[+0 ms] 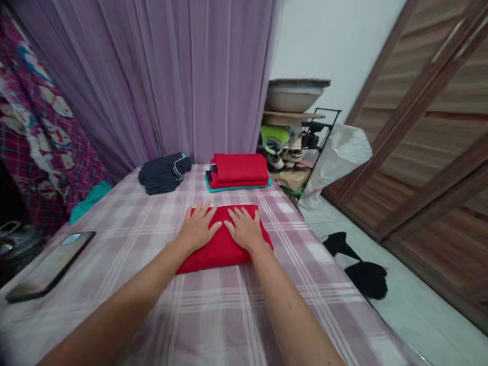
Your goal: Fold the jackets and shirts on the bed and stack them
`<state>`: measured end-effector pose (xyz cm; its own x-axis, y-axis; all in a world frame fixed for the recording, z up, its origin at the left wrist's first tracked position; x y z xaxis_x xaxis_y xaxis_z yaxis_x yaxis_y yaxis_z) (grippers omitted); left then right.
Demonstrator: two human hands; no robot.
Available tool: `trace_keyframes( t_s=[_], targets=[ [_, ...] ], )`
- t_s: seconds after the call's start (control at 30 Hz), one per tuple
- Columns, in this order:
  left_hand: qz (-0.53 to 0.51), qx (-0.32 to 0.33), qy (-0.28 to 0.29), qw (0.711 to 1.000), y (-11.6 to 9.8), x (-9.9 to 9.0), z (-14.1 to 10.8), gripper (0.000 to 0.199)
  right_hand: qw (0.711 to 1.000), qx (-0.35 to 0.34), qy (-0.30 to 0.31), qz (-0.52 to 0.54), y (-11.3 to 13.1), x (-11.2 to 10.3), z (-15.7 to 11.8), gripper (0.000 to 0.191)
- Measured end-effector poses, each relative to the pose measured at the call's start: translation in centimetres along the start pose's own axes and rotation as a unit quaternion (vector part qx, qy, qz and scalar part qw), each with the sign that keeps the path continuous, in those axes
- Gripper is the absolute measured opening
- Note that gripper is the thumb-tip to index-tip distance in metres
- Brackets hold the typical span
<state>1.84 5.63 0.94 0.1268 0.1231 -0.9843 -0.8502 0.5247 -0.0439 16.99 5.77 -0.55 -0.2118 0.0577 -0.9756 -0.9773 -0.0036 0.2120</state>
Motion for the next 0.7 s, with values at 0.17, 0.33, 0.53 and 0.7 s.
trace_keyframes(
  t_s=[0.17,0.33,0.53,0.7],
  targets=[
    [-0.032,-0.039,0.009,0.999,0.2,4.0,-1.3,0.068,0.999,-0.004,0.037,0.031,-0.2,1.4,-0.1,0.054],
    [-0.081,-0.062,-0.048,0.994,2.5,4.3,-2.3,0.058,0.995,0.056,-0.067,0.056,-3.0,-0.7,-1.2,0.052],
    [-0.188,-0.209,-0.051,0.958,8.4,4.8,-5.8,0.064,0.966,0.252,0.038,0.034,-9.3,-0.4,-2.5,0.063],
    [-0.259,-0.201,-0.055,0.943,8.4,4.5,-5.1,0.069,0.959,0.227,0.136,0.106,-10.0,1.2,-0.8,0.057]
  ],
)
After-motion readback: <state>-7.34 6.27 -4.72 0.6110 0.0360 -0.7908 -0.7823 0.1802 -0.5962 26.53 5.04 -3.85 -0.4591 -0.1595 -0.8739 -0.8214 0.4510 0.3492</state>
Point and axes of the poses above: each hand's wrist, its own z-axis towards the middle knuckle, its own x-axis out of the palm, y = z × x, the point moved 6 cm from there along z, towards the middle knuckle, and after that the axes turned 13 degrees about x, right-handed, at the moved point
